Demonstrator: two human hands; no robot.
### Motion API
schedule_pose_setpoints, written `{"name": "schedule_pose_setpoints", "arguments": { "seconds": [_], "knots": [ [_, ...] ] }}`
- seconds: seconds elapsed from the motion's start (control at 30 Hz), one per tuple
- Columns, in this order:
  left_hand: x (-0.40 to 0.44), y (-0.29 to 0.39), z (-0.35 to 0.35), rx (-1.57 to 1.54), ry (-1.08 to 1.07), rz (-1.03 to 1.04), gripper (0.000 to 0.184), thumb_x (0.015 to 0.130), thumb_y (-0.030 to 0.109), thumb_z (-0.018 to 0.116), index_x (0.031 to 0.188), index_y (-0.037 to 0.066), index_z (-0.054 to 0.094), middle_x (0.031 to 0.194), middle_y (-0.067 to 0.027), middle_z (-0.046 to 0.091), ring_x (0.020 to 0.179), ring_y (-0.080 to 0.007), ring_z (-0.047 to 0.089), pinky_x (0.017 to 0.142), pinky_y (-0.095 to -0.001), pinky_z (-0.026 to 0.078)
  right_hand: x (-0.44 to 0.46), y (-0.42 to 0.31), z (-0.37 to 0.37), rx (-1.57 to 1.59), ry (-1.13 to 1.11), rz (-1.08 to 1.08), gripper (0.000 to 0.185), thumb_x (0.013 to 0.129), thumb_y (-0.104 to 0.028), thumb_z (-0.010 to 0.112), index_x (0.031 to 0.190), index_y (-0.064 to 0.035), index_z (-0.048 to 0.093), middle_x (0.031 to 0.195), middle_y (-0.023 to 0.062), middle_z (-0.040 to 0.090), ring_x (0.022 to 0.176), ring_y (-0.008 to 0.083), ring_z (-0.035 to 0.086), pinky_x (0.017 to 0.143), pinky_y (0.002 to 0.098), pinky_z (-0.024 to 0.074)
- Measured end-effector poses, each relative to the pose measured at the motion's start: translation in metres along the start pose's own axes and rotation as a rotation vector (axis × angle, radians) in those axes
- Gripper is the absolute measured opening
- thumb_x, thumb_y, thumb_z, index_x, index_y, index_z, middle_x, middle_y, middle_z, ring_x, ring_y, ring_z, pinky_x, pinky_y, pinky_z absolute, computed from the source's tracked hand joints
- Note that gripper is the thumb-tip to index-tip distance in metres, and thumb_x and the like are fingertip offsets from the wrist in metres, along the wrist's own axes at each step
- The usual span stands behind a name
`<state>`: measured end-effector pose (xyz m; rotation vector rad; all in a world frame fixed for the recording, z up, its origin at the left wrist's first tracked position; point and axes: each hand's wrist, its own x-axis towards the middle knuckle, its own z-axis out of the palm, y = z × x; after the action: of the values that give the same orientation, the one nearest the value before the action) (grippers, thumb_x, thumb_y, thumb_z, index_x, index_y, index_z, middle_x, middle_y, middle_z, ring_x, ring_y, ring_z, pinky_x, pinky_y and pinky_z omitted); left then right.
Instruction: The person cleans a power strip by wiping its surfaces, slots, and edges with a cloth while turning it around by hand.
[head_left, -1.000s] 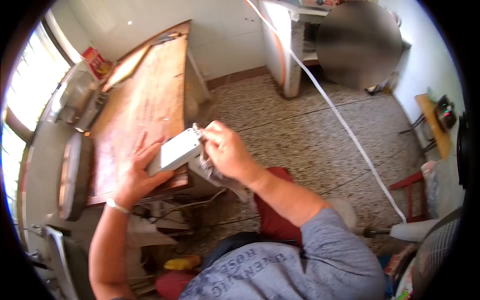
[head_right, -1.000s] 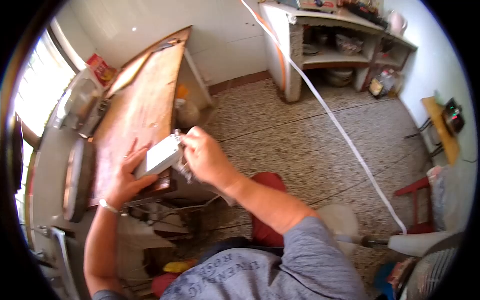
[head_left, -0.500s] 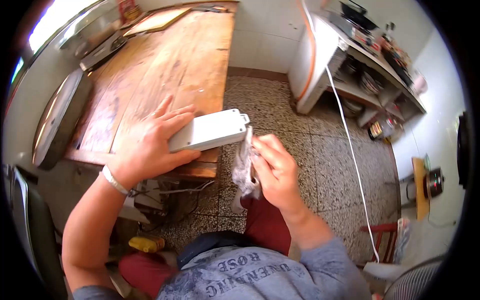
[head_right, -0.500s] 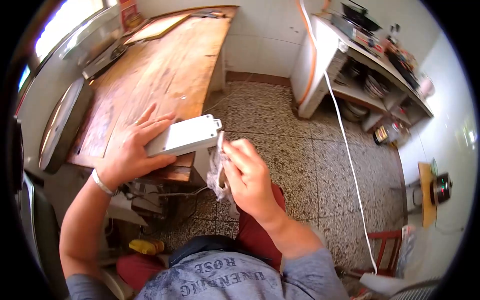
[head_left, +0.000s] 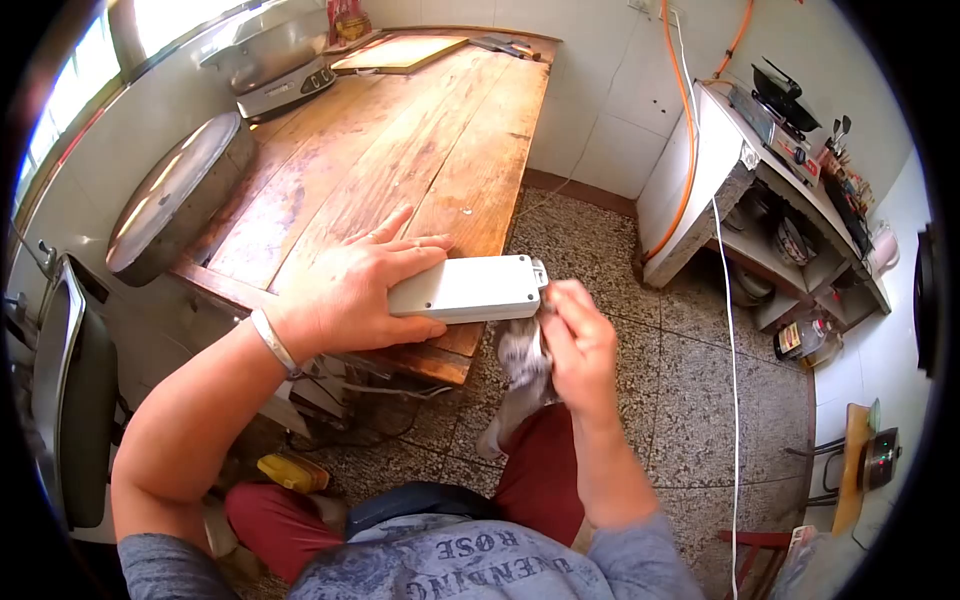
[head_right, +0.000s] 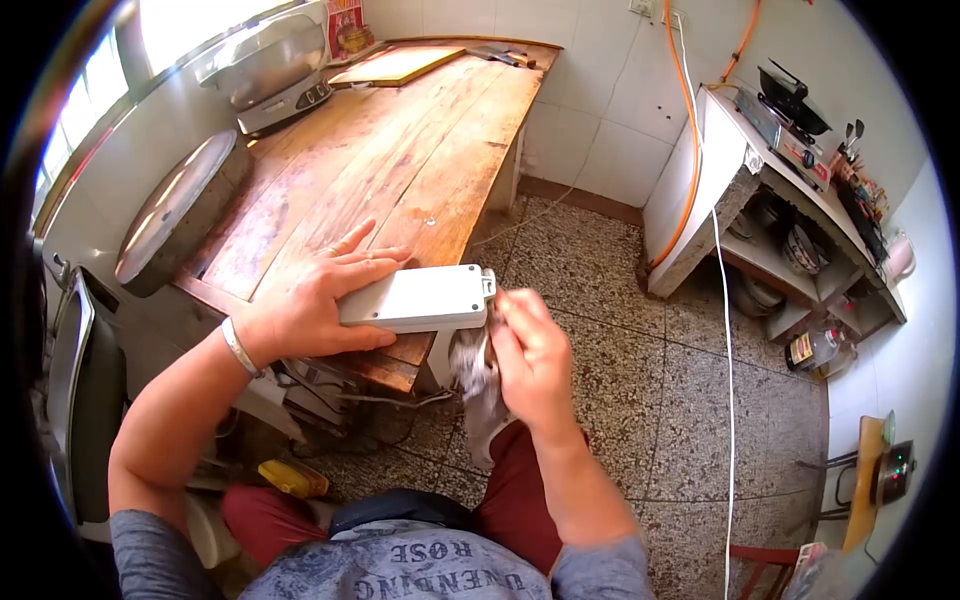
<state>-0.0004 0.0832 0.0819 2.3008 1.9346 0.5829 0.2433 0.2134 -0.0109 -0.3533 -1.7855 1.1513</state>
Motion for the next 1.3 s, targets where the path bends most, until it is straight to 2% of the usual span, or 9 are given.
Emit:
{"name": "schedule_pose_setpoints", "arguments": {
  "seconds": [0.13, 0.23, 0.3, 0.43, 0.5, 0.63, 0.9, 1.03, 1.3],
  "knots": [
    [-0.001, 0.011, -0.004, -0.013, -0.025, -0.101, 0.073, 0.078, 0.031, 0.088, 0.139, 0.001, 0.062, 0.152, -0.0122, 0.058, 0.154, -0.0453, 0.03, 0.124, -0.048, 0.034, 0.019, 0.006, 0.003, 0.073, -0.035, 0.038, 0.03, 0.099, 0.008, 0.053, 0.126, 0.0078, 0.067, 0.103, 0.0043, 0.062, 0.079, 0.009, 0.059, 0.069, 0.0231, 0.0477],
    [0.0, 0.012, -0.005, -0.015, -0.033, -0.126, 0.072, 0.078, 0.031, 0.088, 0.139, 0.002, 0.062, 0.153, -0.0119, 0.057, 0.154, -0.045, 0.03, 0.124, -0.048, 0.035, -0.012, -0.001, -0.001, -0.173, 0.022, -0.156, 0.031, 0.098, 0.007, 0.056, 0.127, 0.0094, 0.066, 0.103, 0.0059, 0.061, 0.078, 0.0094, 0.059, 0.068, 0.0224, 0.047],
    [-0.001, 0.009, -0.005, -0.019, -0.043, -0.135, 0.072, 0.077, 0.031, 0.088, 0.139, 0.003, 0.062, 0.153, -0.0115, 0.057, 0.155, -0.0448, 0.029, 0.124, -0.0481, 0.035, -0.024, -0.024, 0.003, -0.078, 0.022, 0.01, 0.031, 0.098, 0.008, 0.056, 0.127, 0.0105, 0.066, 0.102, 0.0069, 0.062, 0.08, 0.011, 0.06, 0.07, 0.0232, 0.0478],
    [0.0, 0.01, -0.005, 0.025, -0.027, -0.087, 0.071, 0.078, 0.032, 0.087, 0.139, 0.004, 0.063, 0.153, -0.0093, 0.057, 0.155, -0.0441, 0.028, 0.122, -0.0484, 0.038, 0.016, 0.015, -0.001, -0.077, -0.011, -0.067, 0.033, 0.098, 0.008, 0.055, 0.129, 0.005, 0.067, 0.102, 0.0029, 0.063, 0.079, 0.007, 0.058, 0.069, 0.0221, 0.0474],
    [0.001, 0.014, -0.006, 0.013, -0.032, -0.117, 0.071, 0.078, 0.032, 0.087, 0.139, 0.004, 0.063, 0.153, -0.0086, 0.057, 0.156, -0.0439, 0.027, 0.121, -0.0485, 0.038, 0.023, 0.007, 0.003, 0.067, -0.025, 0.084, 0.033, 0.098, 0.008, 0.054, 0.128, 0.0044, 0.068, 0.102, 0.0046, 0.063, 0.08, 0.0093, 0.059, 0.071, 0.0237, 0.0491],
    [0.001, 0.012, -0.005, 0.023, -0.03, -0.16, 0.071, 0.079, 0.033, 0.086, 0.14, 0.004, 0.063, 0.154, -0.0067, 0.057, 0.156, -0.0434, 0.025, 0.122, -0.0484, 0.037, -0.015, -0.003, 0.001, -0.147, 0.039, -0.08, 0.033, 0.098, 0.006, 0.057, 0.129, 0.005, 0.068, 0.104, 0.0064, 0.063, 0.081, 0.0104, 0.061, 0.072, 0.0238, 0.0494],
    [0.0, 0.011, -0.001, -0.002, -0.007, -0.162, 0.071, 0.08, 0.035, 0.086, 0.14, 0.005, 0.063, 0.154, -0.0057, 0.057, 0.156, -0.0425, 0.026, 0.124, -0.0476, 0.035, 0.026, 0.011, 0.002, 0.105, -0.02, 0.059, 0.024, 0.098, 0.006, 0.055, 0.119, 0.0088, 0.068, 0.098, 0.0028, 0.061, 0.076, 0.0072, 0.059, 0.065, 0.0227, 0.0467],
    [0.001, 0.015, -0.002, 0.026, -0.026, -0.219, 0.071, 0.082, 0.037, 0.084, 0.142, 0.007, 0.062, 0.155, -0.005, 0.056, 0.157, -0.0414, 0.026, 0.123, -0.0475, 0.036, -0.006, -0.002, -0.006, 0.053, -0.019, 0.035, 0.028, 0.098, 0.009, 0.053, 0.121, 0.0092, 0.068, 0.102, 0.0017, 0.061, 0.084, 0.0055, 0.057, 0.074, 0.0213, 0.0467],
    [-0.001, 0.012, 0.013, 0.086, 0.085, -0.259, 0.07, 0.084, 0.045, 0.081, 0.141, 0.008, 0.062, 0.153, -0.0096, 0.057, 0.155, -0.0423, 0.029, 0.121, -0.0489, 0.039, -0.008, -0.036, -0.028, 0.62, -0.067, 0.509, 0.026, 0.104, -0.005, 0.056, 0.127, 0.0035, 0.066, 0.107, 0.0027, 0.069, 0.093, 0.009, 0.065, 0.086, 0.0243, 0.0527]
  ]
}}
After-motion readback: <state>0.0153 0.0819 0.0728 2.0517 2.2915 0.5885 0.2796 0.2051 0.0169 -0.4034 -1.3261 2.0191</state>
